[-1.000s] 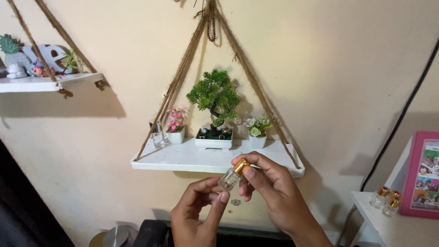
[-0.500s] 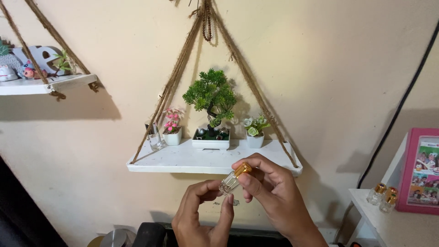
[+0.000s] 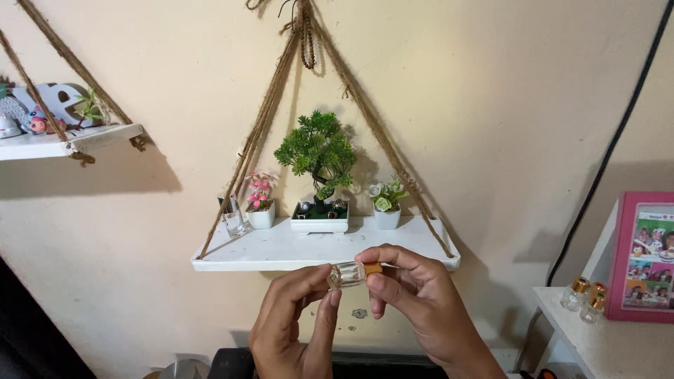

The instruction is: The person cleans a small hanging wall shelf and several small glass bottles using a paper towel.

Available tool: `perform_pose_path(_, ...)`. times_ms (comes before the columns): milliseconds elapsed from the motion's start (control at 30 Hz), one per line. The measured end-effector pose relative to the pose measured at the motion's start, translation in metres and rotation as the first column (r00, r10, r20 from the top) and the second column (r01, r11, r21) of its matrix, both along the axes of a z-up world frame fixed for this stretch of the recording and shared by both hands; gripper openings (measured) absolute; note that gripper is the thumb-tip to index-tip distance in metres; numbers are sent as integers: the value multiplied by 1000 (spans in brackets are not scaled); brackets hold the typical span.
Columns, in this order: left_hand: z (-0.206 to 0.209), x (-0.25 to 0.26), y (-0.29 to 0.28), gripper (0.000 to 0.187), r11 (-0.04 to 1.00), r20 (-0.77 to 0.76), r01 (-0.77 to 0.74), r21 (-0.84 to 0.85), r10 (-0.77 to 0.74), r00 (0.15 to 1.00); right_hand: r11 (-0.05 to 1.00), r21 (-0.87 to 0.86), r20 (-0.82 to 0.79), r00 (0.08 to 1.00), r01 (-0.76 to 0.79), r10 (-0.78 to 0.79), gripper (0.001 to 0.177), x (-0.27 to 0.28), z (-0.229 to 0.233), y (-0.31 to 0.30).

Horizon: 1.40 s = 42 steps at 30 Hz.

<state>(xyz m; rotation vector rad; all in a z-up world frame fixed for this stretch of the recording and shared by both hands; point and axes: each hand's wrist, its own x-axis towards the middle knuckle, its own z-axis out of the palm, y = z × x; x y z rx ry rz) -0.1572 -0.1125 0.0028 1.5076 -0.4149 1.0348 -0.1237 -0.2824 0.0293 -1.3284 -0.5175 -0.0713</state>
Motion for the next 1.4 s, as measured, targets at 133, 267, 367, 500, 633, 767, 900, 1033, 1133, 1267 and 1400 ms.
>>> perform_pose_path(133,4,-1,0,34,1000,-73,0,-26,-1,997,999,-40,5,1000,19,-19,34,0,1,0)
perform_pose_path(267,3,1,-1,41,996,-96,60,-63,-66,993,999,-30,38,999,15,-14,31,0,-2,-1)
perform_pose_path(367,-13,10,1,41,994,-109,73,-80,-82,991,999,-49,100,995,11,-6,27,-2,-1,-2)
perform_pose_path(500,-39,28,1,37,979,-117,139,-151,-158,981,999,-22,60,998,29,-28,29,-2,-5,-2)
perform_pose_path(633,-40,28,4,36,976,-210,160,-150,-190,959,995,-15,-40,994,101,-102,46,-5,5,2)
perform_pose_path(767,-53,41,5,37,971,-110,173,-164,-192,975,997,18,-48,996,79,-78,36,4,-7,3)
perform_pose_path(900,-56,43,2,36,970,-17,195,-146,-200,980,995,56,-37,996,83,-81,32,5,-9,11)
perform_pose_path(1033,-66,51,3,37,969,-126,162,-187,-187,974,997,0,21,996,83,-83,28,3,-10,13)
perform_pose_path(1133,-71,50,2,40,946,-152,208,-249,-250,956,998,55,109,994,17,-23,24,-3,-12,16)
perform_pose_path(1267,-71,53,3,41,950,-225,210,-233,-263,938,999,2,233,972,-36,34,26,1,-14,16)
perform_pose_path(1400,-59,49,2,47,949,-337,201,-242,-277,900,998,-38,229,972,-41,49,27,6,-17,13)
